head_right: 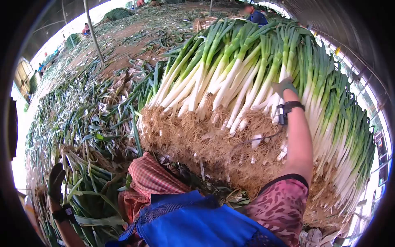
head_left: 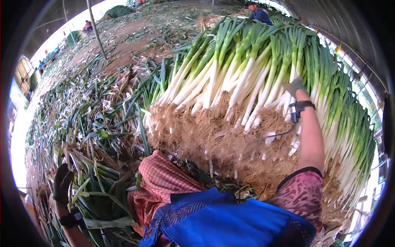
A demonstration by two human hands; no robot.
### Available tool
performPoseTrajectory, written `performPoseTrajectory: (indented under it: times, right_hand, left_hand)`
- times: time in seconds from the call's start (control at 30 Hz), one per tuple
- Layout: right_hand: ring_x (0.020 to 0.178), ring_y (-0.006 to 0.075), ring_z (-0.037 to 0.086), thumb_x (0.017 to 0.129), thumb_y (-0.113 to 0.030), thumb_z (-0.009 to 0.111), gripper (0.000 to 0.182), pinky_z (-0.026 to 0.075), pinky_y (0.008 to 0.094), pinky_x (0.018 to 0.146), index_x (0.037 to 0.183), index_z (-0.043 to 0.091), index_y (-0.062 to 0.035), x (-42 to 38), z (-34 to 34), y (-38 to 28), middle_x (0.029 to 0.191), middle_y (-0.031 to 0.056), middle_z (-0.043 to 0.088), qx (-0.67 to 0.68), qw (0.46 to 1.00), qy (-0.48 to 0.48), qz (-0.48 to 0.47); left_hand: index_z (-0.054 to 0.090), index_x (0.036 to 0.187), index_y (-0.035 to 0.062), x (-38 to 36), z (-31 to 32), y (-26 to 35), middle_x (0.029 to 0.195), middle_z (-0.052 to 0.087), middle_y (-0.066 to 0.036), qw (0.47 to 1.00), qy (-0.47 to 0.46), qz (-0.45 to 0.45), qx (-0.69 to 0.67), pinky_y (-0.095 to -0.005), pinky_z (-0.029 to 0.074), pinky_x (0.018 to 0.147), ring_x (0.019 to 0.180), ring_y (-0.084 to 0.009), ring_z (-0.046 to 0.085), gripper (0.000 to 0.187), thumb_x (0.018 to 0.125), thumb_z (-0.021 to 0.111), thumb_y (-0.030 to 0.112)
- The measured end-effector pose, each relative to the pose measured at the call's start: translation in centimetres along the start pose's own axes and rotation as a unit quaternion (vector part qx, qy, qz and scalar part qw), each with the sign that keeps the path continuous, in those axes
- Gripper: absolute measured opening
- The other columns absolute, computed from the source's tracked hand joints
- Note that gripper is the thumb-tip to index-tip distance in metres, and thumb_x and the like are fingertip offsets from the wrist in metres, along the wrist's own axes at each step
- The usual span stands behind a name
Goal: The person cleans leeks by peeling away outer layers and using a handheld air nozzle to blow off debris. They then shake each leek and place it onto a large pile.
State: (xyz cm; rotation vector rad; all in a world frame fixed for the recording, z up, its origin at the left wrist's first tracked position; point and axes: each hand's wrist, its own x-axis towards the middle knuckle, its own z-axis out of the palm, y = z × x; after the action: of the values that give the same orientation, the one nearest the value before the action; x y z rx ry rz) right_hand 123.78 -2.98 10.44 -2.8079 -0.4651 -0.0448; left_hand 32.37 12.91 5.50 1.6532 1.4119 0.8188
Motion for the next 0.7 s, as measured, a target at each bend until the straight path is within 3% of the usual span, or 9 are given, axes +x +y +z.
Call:
performPoseTrajectory:
  times: [0.07, 0.1, 0.13, 0.17, 0.3, 0.33, 0.47, 0.67, 0.7]
  right_hand:
    - [0.125, 0.0307, 0.056, 0.085, -0.042, 0.073, 0.086, 0.044, 0.0406, 0.104, 0.142, 0.037, 0.0100, 2.9, -0.4, 3.3, 0.137, 0.0265, 0.055, 0.057, 0.986, -0.078, -0.134]
    - [0.118, 0.0277, 0.058, 0.085, -0.038, 0.075, 0.070, 0.047, 0.0397, 0.098, 0.134, 0.052, 0.0076, 1.0, -0.7, 4.7, 0.132, 0.0213, 0.059, 0.315, 0.925, -0.146, -0.155]
    - [0.099, 0.0232, 0.063, 0.088, -0.030, 0.073, 0.055, 0.051, 0.0381, 0.085, 0.126, 0.058, 0.0073, -0.3, -1.7, 3.5, 0.118, 0.0160, 0.067, 0.162, 0.970, -0.068, -0.168]
    - [0.085, 0.0211, 0.062, 0.088, -0.027, 0.074, 0.048, 0.051, 0.0380, 0.075, 0.121, 0.061, 0.0069, 1.3, -1.1, 4.1, 0.104, 0.0131, 0.070, 0.255, 0.938, -0.150, -0.180]
    - [0.121, 0.0331, 0.056, 0.085, -0.036, 0.074, 0.071, 0.045, 0.0369, 0.101, 0.137, 0.050, 0.0063, 2.2, -3.2, -2.5, 0.137, 0.0241, 0.056, -0.243, 0.946, 0.102, -0.189]
    - [0.133, 0.0312, 0.045, 0.095, -0.034, 0.064, 0.073, 0.035, 0.0367, 0.111, 0.150, 0.033, 0.0026, 4.9, -1.0, -2.8, 0.148, 0.0169, 0.045, -0.114, 0.945, 0.068, -0.298]
    - [0.107, 0.0184, 0.054, 0.094, -0.015, 0.067, 0.057, 0.047, 0.0278, 0.094, 0.144, 0.043, -0.0003, -6.4, 6.7, -13.8, 0.121, 0.0118, 0.056, 0.267, 0.848, -0.187, -0.418]
    - [0.108, 0.0287, 0.065, 0.089, -0.034, 0.066, 0.056, 0.052, 0.0372, 0.092, 0.133, 0.056, -0.0006, -32.2, 13.9, -23.4, 0.120, 0.0203, 0.066, -0.028, 0.721, -0.326, -0.611]
    - [0.106, 0.0313, 0.066, 0.089, -0.039, 0.066, 0.058, 0.052, 0.0384, 0.093, 0.131, 0.057, -0.0016, -33.9, 15.1, -24.2, 0.117, 0.0208, 0.067, -0.090, 0.695, -0.398, -0.592]
  left_hand:
    - [0.048, 0.140, -0.0017, -1.9, -3.5, -5.3, 0.138, 0.054, -0.011, 0.996, 0.045, -0.015, -0.081, -0.0330, 0.044, 0.106, 0.125, -0.0213, 0.053, 0.056, 0.093, 0.069, 0.019]
    - [0.051, 0.137, -0.0022, -2.6, -4.7, -7.0, 0.133, 0.056, -0.010, 0.994, 0.084, -0.045, -0.047, -0.0325, 0.046, 0.102, 0.119, -0.0198, 0.056, 0.052, 0.092, 0.069, 0.018]
    - [0.052, 0.136, -0.0016, -4.8, -5.5, -7.6, 0.131, 0.057, -0.009, 0.992, 0.095, -0.048, -0.067, -0.0319, 0.046, 0.101, 0.117, -0.0190, 0.056, 0.052, 0.091, 0.069, 0.020]
    - [0.057, 0.129, -0.0005, -5.6, -7.4, -9.6, 0.123, 0.061, -0.008, 0.993, 0.104, -0.060, -0.013, -0.0322, 0.047, 0.094, 0.109, -0.0180, 0.057, 0.046, 0.090, 0.070, 0.022]
    - [0.068, 0.107, 0.0044, -10.1, -11.7, -12.3, 0.096, 0.067, -0.006, 0.919, 0.225, -0.156, 0.285, -0.0313, 0.049, 0.082, 0.091, -0.0172, 0.061, 0.027, 0.088, 0.070, 0.024]
    - [0.065, 0.117, 0.0042, -11.8, -15.3, -21.7, 0.110, 0.069, -0.013, 0.824, 0.342, -0.086, 0.444, -0.0362, 0.050, 0.092, 0.103, -0.0246, 0.064, 0.039, 0.086, 0.070, 0.028]
    - [0.062, 0.129, 0.0094, -13.5, -14.7, -16.6, 0.131, 0.061, -0.021, 0.771, 0.305, -0.332, 0.449, -0.0429, 0.045, 0.103, 0.122, -0.0358, 0.058, 0.055, 0.083, 0.072, 0.039]
    - [0.068, 0.120, 0.0109, -11.0, -12.7, -22.5, 0.106, 0.072, -0.012, 0.957, 0.181, -0.199, 0.113, -0.0373, 0.052, 0.086, 0.096, -0.0267, 0.069, 0.044, 0.087, 0.070, 0.038]
    - [0.069, 0.117, 0.0142, -10.9, -10.4, -20.5, 0.105, 0.072, -0.011, 0.919, 0.167, -0.194, 0.299, -0.0393, 0.053, 0.085, 0.096, -0.0283, 0.069, 0.040, 0.085, 0.071, 0.038]
